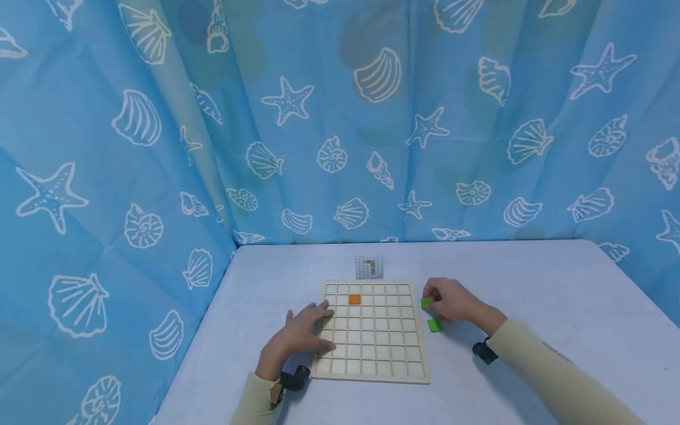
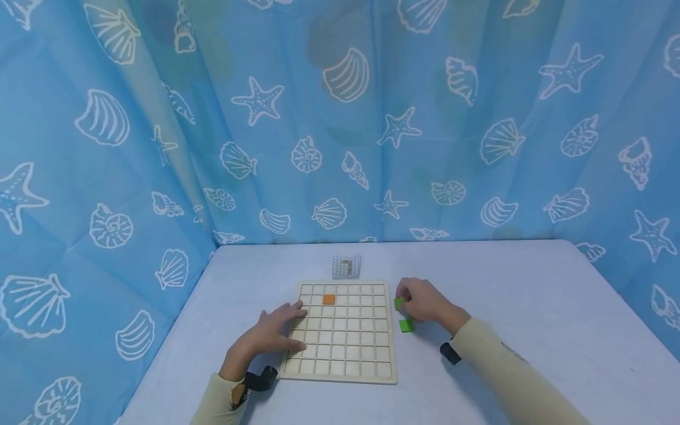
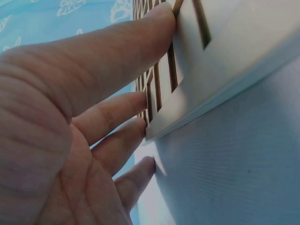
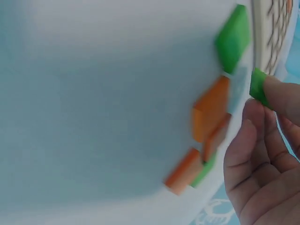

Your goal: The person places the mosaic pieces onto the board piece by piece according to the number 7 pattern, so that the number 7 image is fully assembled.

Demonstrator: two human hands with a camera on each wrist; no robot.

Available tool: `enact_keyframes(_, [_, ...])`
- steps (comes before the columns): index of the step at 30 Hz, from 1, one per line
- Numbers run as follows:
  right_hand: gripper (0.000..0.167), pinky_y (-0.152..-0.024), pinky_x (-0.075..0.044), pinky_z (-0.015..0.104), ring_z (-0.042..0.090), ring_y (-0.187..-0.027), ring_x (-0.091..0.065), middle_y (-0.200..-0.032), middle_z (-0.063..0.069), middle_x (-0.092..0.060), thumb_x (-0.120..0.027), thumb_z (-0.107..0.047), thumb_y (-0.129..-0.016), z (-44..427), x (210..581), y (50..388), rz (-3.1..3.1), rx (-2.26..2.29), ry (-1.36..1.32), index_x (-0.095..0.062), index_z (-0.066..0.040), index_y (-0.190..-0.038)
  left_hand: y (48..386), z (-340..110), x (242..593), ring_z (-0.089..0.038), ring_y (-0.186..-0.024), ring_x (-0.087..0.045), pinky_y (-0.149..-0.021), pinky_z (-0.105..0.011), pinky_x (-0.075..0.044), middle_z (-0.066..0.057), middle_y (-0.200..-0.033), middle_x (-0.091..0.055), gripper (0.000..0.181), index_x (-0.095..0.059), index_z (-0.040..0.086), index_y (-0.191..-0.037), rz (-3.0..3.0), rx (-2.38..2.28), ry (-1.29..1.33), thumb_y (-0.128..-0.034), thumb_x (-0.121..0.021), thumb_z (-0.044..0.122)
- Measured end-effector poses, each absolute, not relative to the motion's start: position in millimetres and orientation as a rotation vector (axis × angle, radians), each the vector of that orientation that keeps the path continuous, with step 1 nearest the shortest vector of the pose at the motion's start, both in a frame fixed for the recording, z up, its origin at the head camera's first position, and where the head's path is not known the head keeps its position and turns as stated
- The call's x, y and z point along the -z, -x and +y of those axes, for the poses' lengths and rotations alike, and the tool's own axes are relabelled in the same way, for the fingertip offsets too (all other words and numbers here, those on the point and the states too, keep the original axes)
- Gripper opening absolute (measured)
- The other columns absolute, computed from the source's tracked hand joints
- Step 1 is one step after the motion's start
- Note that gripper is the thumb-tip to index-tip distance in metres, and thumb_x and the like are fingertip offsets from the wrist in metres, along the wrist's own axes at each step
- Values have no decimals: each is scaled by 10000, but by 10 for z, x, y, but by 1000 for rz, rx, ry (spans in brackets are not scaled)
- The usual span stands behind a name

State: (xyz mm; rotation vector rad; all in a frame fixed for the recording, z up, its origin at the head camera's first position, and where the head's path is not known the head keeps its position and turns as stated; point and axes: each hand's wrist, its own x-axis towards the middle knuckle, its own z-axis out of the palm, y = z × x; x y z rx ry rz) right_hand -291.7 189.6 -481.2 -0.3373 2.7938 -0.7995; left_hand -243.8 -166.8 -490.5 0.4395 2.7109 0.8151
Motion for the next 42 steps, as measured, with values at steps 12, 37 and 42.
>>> enact_keyframes(12, [150, -776, -539, 388, 225, -889, -573, -984, 78, -667, -608, -33, -915, 1783, 4529, 3121, 2845, 815, 366, -693, -56, -1037, 2454, -1679, 4906, -387, -1493, -251, -1135, -755, -9, -101, -1588, -370, 741, -545, 112, -1414, 2703, -807, -449, -769, -846, 317])
enact_keyframes(37, [125, -797, -551, 400, 205, -891, -630, -938, 70, -682, -637, -69, -917, 1082, 4830, 3260, 2806, 1059, 456, -703, -29, -1016, 2424, -1674, 4903, -379, -1493, -256, -1146, -743, -22, -98, -1591, -366, 734, -539, 125, -1418, 2720, -792, -450, -780, -836, 332])
enact_keyframes(42, [131, -796, -549, 401, 189, -879, -629, -942, 67, -682, -627, -45, -905, 957, 4875, 3243, 2745, 1120, 541, -693, -32, -1018, 2436, -1684, 4917, -366, -1497, -254, -1153, -735, -20, -79, -1595, -362, 729, -538, 145, -1423, 2722, -778, -439, -785, -830, 346])
